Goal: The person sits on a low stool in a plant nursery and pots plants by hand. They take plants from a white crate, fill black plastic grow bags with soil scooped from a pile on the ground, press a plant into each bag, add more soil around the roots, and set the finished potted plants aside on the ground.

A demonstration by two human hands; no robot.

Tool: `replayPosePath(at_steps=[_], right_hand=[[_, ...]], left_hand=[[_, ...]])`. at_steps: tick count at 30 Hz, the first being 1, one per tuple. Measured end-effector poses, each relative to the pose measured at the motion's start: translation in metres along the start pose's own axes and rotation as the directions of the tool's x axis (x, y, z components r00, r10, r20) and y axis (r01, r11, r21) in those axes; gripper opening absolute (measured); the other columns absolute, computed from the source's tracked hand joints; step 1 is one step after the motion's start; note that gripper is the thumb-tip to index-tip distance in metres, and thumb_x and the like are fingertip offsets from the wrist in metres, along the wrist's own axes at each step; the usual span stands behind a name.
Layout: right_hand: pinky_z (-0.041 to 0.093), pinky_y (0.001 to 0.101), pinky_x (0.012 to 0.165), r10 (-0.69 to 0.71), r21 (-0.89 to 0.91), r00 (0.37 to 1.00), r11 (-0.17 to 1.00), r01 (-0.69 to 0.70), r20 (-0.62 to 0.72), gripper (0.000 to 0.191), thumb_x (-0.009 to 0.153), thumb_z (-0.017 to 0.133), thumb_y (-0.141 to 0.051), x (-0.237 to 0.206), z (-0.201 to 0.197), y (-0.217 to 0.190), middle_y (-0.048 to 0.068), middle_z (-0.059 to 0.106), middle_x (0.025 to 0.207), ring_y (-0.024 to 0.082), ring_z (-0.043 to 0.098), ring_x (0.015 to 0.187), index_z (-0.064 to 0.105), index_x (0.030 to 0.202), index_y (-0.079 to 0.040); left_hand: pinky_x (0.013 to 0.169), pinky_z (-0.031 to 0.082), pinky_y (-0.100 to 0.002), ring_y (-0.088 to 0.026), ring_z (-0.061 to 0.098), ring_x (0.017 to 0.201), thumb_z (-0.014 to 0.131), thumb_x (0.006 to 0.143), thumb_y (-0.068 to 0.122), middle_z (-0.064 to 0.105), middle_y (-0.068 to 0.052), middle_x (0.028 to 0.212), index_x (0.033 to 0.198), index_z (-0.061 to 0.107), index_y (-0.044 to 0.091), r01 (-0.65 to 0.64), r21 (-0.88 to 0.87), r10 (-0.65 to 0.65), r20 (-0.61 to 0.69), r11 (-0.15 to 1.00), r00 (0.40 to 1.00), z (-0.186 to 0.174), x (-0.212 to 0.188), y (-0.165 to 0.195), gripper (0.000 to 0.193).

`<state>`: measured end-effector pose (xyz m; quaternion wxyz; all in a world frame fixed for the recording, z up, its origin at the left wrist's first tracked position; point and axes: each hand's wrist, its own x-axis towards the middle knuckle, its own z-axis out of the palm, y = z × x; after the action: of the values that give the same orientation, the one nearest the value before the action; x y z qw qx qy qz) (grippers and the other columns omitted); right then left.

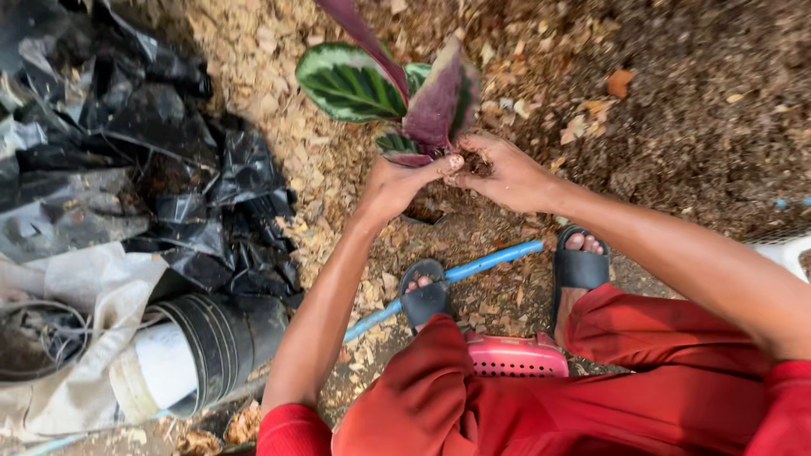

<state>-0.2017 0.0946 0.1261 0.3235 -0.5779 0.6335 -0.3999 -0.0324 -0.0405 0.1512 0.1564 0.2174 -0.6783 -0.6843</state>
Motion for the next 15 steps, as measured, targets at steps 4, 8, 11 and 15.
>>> replayPosePath(at_steps=[4, 8, 11, 15], right_hand=[[0.047, 0.0431, 0.11, 0.085, 0.031, 0.989, 0.996, -0.089, 0.12, 0.038, 0.097, 0.07, -0.029, 0.013, 0.028, 0.031, 0.016, 0.064, 0.137, 0.027, 0.062, 0.126, 0.066, 0.126, -0.005], [0.036, 0.0564, 0.113, 0.296, -0.336, 0.93, 0.918, -0.213, 0.218, 0.055, 0.098, 0.064, -0.045, 0.014, 0.005, 0.074, 0.02, 0.04, 0.156, 0.035, 0.05, 0.132, 0.055, 0.142, -0.013], [0.041, 0.0591, 0.114, 0.563, -0.369, 0.805, 0.799, -0.474, 0.185, 0.057, 0.094, 0.056, -0.051, 0.01, -0.05, 0.11, 0.015, 0.053, 0.149, 0.031, 0.058, 0.129, 0.058, 0.138, -0.016], [0.049, 0.0607, 0.109, 0.97, -0.566, 0.234, 0.16, -0.809, -0.06, 0.084, 0.106, 0.042, -0.064, -0.008, -0.093, 0.145, 0.036, 0.061, 0.13, 0.043, 0.068, 0.114, 0.059, 0.134, 0.013]], left_hand=[[0.08, 0.054, -0.031, -0.016, 0.067, 0.087, 0.086, 0.086, 0.027, 0.077, -0.008, 0.097, 0.099, 0.079, 0.0, 0.252, 0.128, -0.237, -0.119, 0.959, 0.964, -0.025, -0.006, -0.042, 0.031], [0.087, 0.059, -0.031, -0.016, 0.076, 0.092, 0.084, 0.079, 0.035, 0.081, -0.003, 0.099, 0.103, 0.079, 0.007, 0.15, 0.108, -0.123, -0.227, 0.983, 0.966, -0.039, -0.004, -0.094, 0.037], [0.088, 0.057, -0.038, -0.02, 0.075, 0.093, 0.086, 0.078, 0.043, 0.078, -0.007, 0.101, 0.107, 0.073, 0.004, 0.126, 0.279, -0.012, -0.378, 0.952, 0.926, -0.04, -0.002, -0.14, 0.051], [0.096, 0.062, -0.039, -0.025, 0.079, 0.093, 0.077, 0.086, 0.058, 0.081, -0.009, 0.103, 0.103, 0.078, 0.007, 0.464, 0.426, -0.325, -0.36, 0.776, 0.874, -0.029, 0.001, -0.2, 0.054]])
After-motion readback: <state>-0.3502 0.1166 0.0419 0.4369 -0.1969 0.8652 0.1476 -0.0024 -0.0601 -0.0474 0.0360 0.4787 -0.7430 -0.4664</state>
